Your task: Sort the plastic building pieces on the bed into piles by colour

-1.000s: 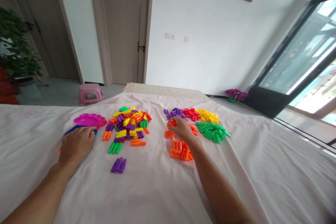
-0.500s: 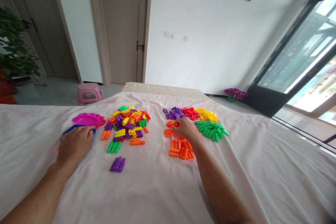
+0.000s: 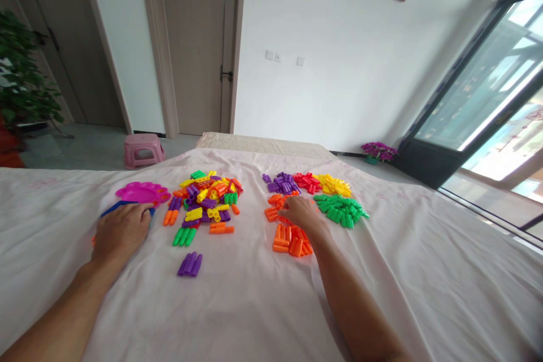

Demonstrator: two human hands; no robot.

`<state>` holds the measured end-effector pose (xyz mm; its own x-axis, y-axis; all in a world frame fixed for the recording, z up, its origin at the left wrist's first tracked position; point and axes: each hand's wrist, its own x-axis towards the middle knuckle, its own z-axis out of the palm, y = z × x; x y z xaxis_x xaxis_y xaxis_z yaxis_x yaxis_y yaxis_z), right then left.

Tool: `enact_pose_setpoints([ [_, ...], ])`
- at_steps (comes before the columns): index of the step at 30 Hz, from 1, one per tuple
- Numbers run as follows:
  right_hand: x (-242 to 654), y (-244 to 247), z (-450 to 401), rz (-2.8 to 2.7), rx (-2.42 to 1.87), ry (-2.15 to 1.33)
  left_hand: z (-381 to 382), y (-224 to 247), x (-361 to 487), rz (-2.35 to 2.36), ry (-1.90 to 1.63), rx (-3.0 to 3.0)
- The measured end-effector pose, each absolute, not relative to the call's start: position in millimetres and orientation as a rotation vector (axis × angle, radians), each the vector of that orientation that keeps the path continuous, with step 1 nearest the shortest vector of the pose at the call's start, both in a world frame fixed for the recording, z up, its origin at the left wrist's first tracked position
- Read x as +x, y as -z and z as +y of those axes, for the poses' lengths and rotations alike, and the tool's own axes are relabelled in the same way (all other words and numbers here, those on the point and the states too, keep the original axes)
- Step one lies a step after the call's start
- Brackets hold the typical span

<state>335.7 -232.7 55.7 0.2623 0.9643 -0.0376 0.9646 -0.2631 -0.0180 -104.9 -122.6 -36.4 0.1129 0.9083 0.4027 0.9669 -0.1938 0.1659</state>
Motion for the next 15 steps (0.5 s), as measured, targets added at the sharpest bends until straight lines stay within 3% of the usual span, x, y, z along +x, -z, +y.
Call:
enact_pose_setpoints([
  [15, 327.9, -60.1, -236.3, 1.859, 2.462, -0.026, -128.0, 30.5, -100.9, -1.872, 0.558, -2.171],
])
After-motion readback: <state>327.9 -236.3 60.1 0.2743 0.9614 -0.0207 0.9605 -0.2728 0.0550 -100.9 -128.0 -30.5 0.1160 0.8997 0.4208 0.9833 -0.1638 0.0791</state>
